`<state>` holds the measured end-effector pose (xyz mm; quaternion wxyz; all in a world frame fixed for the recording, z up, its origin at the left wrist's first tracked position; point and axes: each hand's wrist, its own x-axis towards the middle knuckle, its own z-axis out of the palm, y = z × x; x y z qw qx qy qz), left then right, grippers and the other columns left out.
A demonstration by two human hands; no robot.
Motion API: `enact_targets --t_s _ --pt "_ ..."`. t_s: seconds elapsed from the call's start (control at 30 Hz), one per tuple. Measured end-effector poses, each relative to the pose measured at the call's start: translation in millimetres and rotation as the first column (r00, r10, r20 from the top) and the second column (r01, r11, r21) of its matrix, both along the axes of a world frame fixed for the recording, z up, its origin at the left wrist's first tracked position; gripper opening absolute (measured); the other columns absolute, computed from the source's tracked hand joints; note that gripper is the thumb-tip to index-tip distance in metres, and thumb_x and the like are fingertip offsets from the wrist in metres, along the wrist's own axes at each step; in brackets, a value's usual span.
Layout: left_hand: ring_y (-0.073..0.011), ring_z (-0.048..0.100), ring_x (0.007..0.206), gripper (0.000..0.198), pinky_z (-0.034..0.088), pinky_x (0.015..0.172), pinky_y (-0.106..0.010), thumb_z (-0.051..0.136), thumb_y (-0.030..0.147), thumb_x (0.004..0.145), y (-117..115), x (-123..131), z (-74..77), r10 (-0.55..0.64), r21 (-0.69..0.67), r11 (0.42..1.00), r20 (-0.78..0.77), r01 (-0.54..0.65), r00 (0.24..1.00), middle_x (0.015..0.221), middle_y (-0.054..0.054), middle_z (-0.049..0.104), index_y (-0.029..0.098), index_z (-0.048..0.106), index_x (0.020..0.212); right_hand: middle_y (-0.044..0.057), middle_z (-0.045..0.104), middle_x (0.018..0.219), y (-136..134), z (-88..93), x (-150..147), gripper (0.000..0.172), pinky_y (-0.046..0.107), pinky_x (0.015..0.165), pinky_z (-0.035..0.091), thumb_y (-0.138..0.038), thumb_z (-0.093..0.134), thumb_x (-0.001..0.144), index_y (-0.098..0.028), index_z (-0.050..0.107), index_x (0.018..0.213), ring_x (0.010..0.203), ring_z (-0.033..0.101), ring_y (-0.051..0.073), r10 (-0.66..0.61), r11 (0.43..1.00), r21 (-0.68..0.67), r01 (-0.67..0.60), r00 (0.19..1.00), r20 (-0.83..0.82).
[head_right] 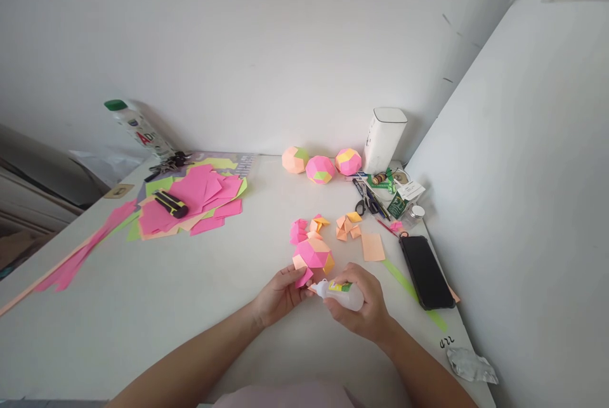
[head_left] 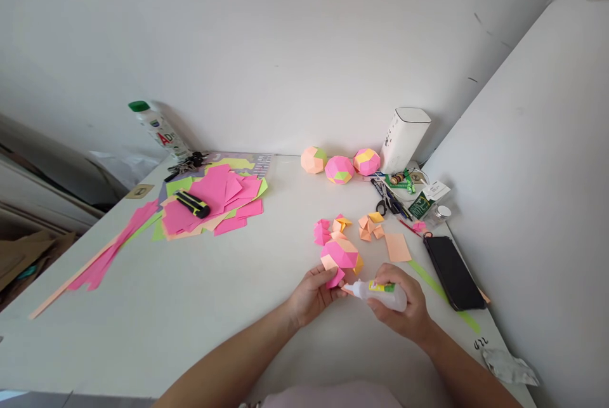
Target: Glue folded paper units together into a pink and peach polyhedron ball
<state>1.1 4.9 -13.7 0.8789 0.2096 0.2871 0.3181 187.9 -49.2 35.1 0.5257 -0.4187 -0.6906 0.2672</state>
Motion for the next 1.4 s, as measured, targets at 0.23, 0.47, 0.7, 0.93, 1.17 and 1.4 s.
enact_targets --t_s 0.23,0.47,0.7,0.93,1.17,1.4 --pt "-0.0149 0.062 0.070 0.018 0.050 0.075 -0.029 0.062 0.027 0.081 -0.2 -1.2 -0.5 -0.015 0.013 1.000 -0.005 0.015 1.000 0.075 -0.007 0.065 0.009 0.065 0.080 -0.001 0.050 0.068 0.8 1.2 0.1 0.027 0.027 0.051 0.039 -0.010 0.062 0.071 -0.025 0.052 0.090 0.058 0.046 0.015 -0.042 0.997 0.068 0.036 0.996 0.077" --pt "-0.0148 0.062 0.070 0.017 0.050 0.075 -0.030 0.063 0.027 0.080 0.2 -0.6 0.7 -0.013 0.004 1.000 -0.001 0.013 1.000 0.074 -0.006 0.064 0.010 0.065 0.080 -0.001 0.050 0.068 0.0 0.5 0.9 0.028 0.028 0.050 0.040 -0.009 0.061 0.070 -0.024 0.052 0.092 0.057 0.046 0.015 -0.056 0.993 0.110 0.044 0.993 0.105" --pt "-0.0155 0.062 0.071 0.018 0.049 0.076 -0.030 0.064 0.028 0.080 -0.6 -0.7 3.2 -0.018 0.003 1.000 -0.009 0.018 1.000 0.073 -0.008 0.065 0.010 0.065 0.078 -0.001 0.052 0.067 1.1 1.2 -0.3 0.026 0.028 0.050 0.042 -0.012 0.061 0.071 -0.025 0.052 0.091 0.057 0.048 0.016 -0.072 0.987 0.152 0.053 0.990 0.122" --pt "-0.0141 0.061 0.068 0.017 0.049 0.073 -0.029 0.066 0.027 0.078 -0.8 0.1 4.9 -0.001 -0.013 1.000 -0.008 0.001 1.000 0.074 -0.007 0.064 0.010 0.065 0.079 -0.001 0.052 0.065 0.1 1.9 0.7 0.025 0.028 0.049 0.042 -0.012 0.061 0.069 -0.025 0.053 0.088 0.055 0.049 0.016 -0.099 0.990 0.117 0.083 0.984 0.146" --pt "-0.0146 0.061 0.069 0.017 0.048 0.075 -0.029 0.064 0.028 0.079 -1.1 -0.8 4.7 -0.012 -0.011 1.000 -0.005 0.012 1.000 0.075 -0.007 0.065 0.011 0.065 0.079 0.000 0.053 0.067 0.4 3.2 -0.4 0.027 0.028 0.049 0.043 -0.012 0.062 0.070 -0.026 0.053 0.091 0.057 0.049 0.016 -0.075 0.988 0.145 0.052 0.984 0.159" --pt "-0.0141 0.061 0.069 0.017 0.049 0.076 -0.030 0.063 0.026 0.081 -0.3 -0.4 3.2 -0.014 0.005 1.000 0.009 0.014 1.000 0.074 -0.006 0.064 0.010 0.065 0.078 -0.002 0.049 0.062 -0.3 5.1 0.4 0.026 0.028 0.046 0.040 -0.011 0.062 0.069 -0.025 0.053 0.089 0.053 0.046 0.015 -0.070 0.987 0.151 0.045 0.984 0.164"
